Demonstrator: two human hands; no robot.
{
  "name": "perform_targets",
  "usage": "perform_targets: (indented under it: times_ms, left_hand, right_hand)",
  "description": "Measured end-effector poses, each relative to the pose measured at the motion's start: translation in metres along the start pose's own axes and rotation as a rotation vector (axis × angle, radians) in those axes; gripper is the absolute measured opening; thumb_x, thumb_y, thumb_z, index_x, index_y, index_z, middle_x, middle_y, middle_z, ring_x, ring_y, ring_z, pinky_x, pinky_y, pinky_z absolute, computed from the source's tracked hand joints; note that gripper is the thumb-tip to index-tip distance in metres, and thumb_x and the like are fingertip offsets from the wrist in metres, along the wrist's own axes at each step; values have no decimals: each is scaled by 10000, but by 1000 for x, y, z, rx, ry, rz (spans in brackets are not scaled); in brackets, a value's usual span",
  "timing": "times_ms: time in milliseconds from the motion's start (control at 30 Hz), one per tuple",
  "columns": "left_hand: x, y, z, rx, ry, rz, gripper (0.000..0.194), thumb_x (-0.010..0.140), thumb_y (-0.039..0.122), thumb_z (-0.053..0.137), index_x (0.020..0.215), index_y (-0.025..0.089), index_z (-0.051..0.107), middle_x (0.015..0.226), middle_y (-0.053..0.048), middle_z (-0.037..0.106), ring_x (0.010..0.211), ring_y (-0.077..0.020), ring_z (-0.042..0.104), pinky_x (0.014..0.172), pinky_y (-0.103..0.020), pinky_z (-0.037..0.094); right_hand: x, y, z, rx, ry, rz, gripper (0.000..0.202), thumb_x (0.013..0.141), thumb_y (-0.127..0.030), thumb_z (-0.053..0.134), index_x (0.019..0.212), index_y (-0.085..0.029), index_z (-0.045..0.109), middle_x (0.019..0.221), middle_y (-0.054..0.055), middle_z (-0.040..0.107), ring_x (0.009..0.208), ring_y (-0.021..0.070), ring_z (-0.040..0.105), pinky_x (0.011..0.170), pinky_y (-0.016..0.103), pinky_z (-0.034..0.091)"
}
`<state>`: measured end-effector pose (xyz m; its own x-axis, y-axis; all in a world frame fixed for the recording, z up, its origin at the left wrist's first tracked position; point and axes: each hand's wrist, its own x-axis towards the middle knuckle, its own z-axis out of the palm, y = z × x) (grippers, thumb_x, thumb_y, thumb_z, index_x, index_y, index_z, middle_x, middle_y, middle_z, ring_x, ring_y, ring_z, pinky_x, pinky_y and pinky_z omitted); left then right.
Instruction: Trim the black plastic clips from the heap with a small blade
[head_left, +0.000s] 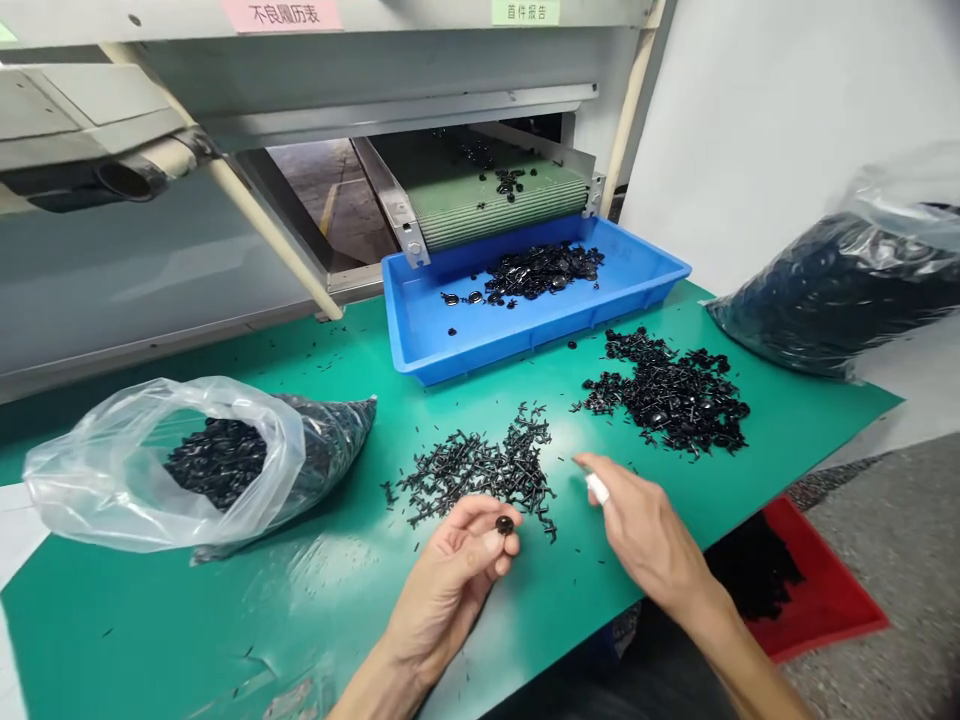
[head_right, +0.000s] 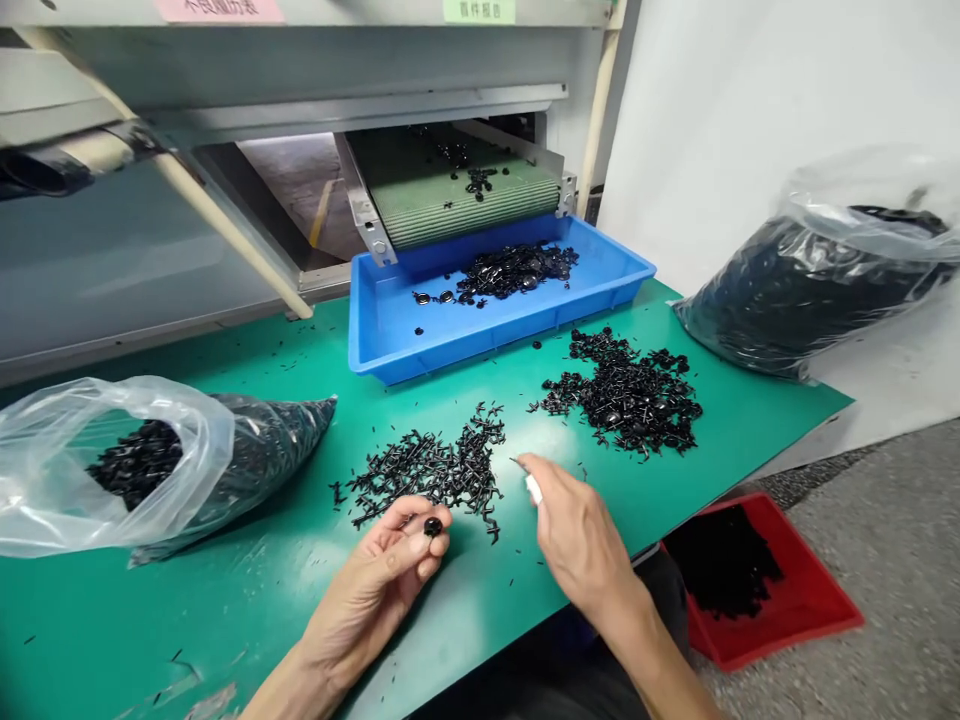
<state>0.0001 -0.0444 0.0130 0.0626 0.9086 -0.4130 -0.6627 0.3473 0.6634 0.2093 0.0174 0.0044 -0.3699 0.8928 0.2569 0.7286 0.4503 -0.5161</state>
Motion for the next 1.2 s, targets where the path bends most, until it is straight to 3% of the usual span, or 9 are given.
perform_targets:
  times_ms: [233,333,433,567,867,1067,1200]
  left_hand:
    - [19,-5,23,96,47,-83,210,671,171,854,852,150,750,1002,-75,734,848,-161,701,833,-234,541]
    - [31,-11,34,89,44,-79,188,666,167,860,764,168,699,965,-38,720,843,-156,703,829,-243,544]
    - [42,-18,44,103,30,-63,232,659,189,869,827,189,709,903,-15,706,844,-157,690,804,-245,543]
    - [51,-29,53,168,50,-23,282,627,238,888,868,179,753,847,-20,701,699,-109,614,666,-195,515]
    - [54,-35,56,190,23,-52,225,647,233,876,821,194,738,911,-23,721,760,-118,621,755,-210,510]
    - [52,-38,51,353,0,89,148,685,233,846,777,220,731,954,-26,732,903,-171,646,852,-258,509]
    - [54,-40,51,410,-20,163,152,692,240,836,803,243,732,976,-24,730,879,-176,660,811,-258,531]
  right_hand:
    - [-23,-15,-11,121,77,17,389,852,-32,331,1083,-184,604,889,58,679,763,183,663,651,284,527]
    - [-29,-15,-16,94,71,-2,413,849,-16,312,1099,-166,604,859,62,651,757,192,649,654,301,531]
    - [-32,-16,-16,6,75,-18,392,884,-27,307,1095,-159,610,800,55,618,716,202,620,612,313,509]
    - [-32,-16,-12,-114,160,-16,344,922,-54,313,1097,-128,599,771,60,596,682,214,593,592,338,479]
    - [-32,-15,-9,-154,167,21,338,930,-51,297,1117,-123,569,797,71,606,702,216,604,620,337,477]
    - [-29,-21,-5,-238,196,48,334,971,-91,273,1107,-140,575,773,65,610,685,205,611,604,318,457]
    - [-28,-27,1,-286,243,66,327,979,-105,282,1085,-132,591,733,57,609,651,200,610,572,309,428]
